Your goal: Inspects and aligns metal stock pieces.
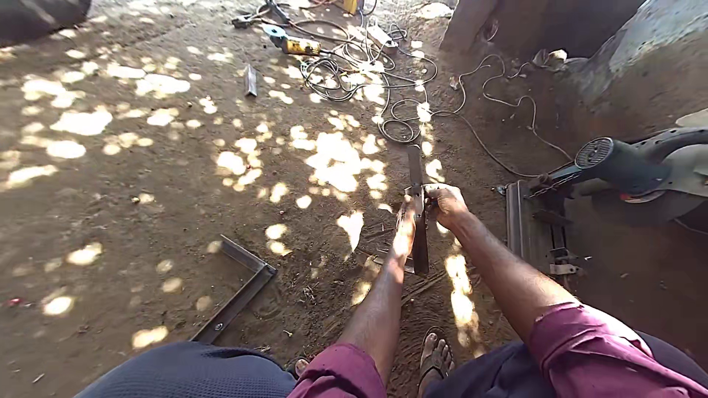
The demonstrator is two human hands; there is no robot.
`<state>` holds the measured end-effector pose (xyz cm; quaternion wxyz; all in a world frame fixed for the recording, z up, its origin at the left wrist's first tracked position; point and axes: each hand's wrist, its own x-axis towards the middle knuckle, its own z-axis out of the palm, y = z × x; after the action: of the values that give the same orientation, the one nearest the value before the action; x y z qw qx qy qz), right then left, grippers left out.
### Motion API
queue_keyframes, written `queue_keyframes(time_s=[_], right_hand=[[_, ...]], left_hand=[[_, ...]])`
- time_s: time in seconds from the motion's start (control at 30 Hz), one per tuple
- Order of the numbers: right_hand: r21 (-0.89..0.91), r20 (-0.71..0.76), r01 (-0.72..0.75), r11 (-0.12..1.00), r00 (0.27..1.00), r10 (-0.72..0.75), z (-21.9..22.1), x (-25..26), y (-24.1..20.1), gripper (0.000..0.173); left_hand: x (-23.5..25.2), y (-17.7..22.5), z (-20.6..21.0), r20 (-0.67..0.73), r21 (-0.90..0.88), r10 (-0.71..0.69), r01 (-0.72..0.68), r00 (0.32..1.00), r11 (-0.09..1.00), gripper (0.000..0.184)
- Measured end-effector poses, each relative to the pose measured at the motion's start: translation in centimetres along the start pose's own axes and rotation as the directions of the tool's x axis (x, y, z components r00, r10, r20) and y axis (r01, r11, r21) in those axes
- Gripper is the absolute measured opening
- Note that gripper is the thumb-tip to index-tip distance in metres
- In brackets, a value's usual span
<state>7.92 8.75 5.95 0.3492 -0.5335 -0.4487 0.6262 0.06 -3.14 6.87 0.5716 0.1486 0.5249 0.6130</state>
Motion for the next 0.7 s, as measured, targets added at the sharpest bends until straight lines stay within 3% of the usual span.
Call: queue_keyframes(time_s=[0.03, 0.07, 0.3, 0.47, 0.6, 0.67, 0.7], right_hand=[[0.006, 0.004, -0.004, 1.000, 1.000, 0.004, -0.2, 0.0, 0.0, 0.009], [0.009, 0.009, -0.003, 1.000, 1.000, 0.003, -0.4, 0.0, 0.0, 0.010], [-0.032, -0.005, 0.026, 0.999, 1.000, -0.026, -1.4, 0.2, 0.2, 0.007], [-0.044, 0.044, -0.009, 0.999, 0.999, 0.011, -2.2, 0.1, -0.2, 0.003], [-0.070, 0.100, -0.058, 0.996, 0.993, 0.065, -3.2, 0.5, -0.5, 0.005], [-0.021, 0.149, -0.080, 0.997, 0.985, 0.083, -3.6, 0.4, -0.5, 0.004], [-0.001, 0.187, -0.094, 0.996, 0.978, 0.093, -3.8, 0.4, -0.6, 0.007]], left_hand=[[2.4, -3.5, -1.0, 0.072, 0.014, 0.172, -0.173, 0.983, 0.985, 0.061], [4.2, -5.7, -1.5, 0.111, 0.005, 0.241, -0.243, 0.964, 0.970, 0.066], [5.1, -6.8, -1.2, 0.205, -0.050, 0.231, -0.226, 0.951, 0.973, 0.068], [5.8, -7.6, -1.2, 0.200, 0.011, 0.192, -0.198, 0.961, 0.980, 0.072], [5.8, -7.6, -0.9, 0.220, -0.056, 0.219, -0.212, 0.951, 0.976, 0.065], [4.8, -6.2, -1.2, 0.258, 0.009, 0.173, -0.181, 0.951, 0.983, 0.066], [3.4, -4.1, -0.6, 0.206, 0.033, 0.086, -0.095, 0.975, 0.995, 0.059]])
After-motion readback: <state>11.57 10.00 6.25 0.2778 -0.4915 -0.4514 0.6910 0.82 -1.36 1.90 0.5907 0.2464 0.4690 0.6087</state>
